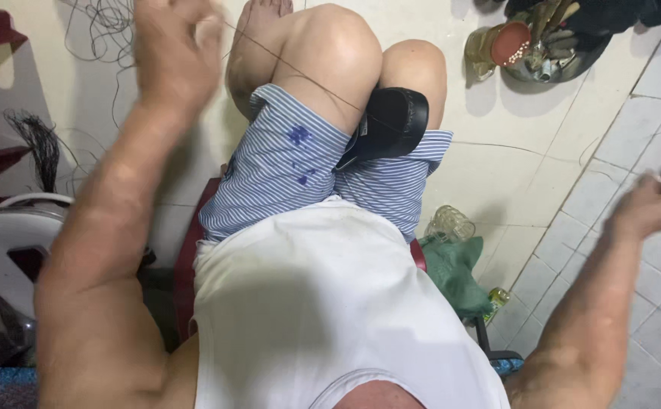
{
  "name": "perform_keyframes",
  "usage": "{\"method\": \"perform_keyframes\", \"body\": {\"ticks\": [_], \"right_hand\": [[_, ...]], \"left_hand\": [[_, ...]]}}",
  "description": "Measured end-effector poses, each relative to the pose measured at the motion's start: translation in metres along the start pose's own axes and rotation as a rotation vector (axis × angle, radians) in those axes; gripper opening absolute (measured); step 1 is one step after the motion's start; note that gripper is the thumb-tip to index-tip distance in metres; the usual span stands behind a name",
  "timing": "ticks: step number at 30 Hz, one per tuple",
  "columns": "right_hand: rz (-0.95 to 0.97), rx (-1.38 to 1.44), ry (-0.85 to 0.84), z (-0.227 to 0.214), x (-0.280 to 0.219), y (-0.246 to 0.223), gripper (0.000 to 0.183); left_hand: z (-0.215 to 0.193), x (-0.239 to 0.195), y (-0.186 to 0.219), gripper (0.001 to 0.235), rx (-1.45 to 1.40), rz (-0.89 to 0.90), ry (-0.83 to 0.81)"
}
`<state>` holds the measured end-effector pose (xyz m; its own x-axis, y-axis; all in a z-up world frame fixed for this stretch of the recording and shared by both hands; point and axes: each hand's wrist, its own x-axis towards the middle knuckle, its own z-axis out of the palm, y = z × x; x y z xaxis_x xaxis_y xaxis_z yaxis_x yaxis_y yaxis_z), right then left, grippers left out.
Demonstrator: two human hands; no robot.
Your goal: The person sits and sews a black slipper using a needle and thread. They repeatedly push the needle through the sole and pull the thread to stitch the slipper together.
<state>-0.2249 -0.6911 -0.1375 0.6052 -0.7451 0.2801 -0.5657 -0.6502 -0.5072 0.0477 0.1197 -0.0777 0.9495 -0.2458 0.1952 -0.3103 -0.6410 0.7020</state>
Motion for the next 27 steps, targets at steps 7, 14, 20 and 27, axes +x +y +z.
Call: {"method": "perform_keyframes", "body": {"ticks": [7,14,20,27], "right_hand": [[0.393,0.441,-0.964,0.022,-0.215,-0.381,0.029],[0.602,1.835,-1.235,0.046,-0.238,-0.445,0.027],[0.702,1.582,-1.141,0.030,-0.243,-0.470,0.033],[-0.053,0.978,-0.893,0.033,-0.236,-0.478,0.026]], "left_hand": [[0.042,-0.016,0.119,0.043,-0.339,0.385,-0.292],[0.049,0.004,0.152,0.021,-1.858,-0.416,-0.366],[0.067,0.003,0.150,0.028,-1.356,-0.290,-0.338],[0.080,-0.003,0.166,0.027,-1.339,-0.694,-0.409]]}}
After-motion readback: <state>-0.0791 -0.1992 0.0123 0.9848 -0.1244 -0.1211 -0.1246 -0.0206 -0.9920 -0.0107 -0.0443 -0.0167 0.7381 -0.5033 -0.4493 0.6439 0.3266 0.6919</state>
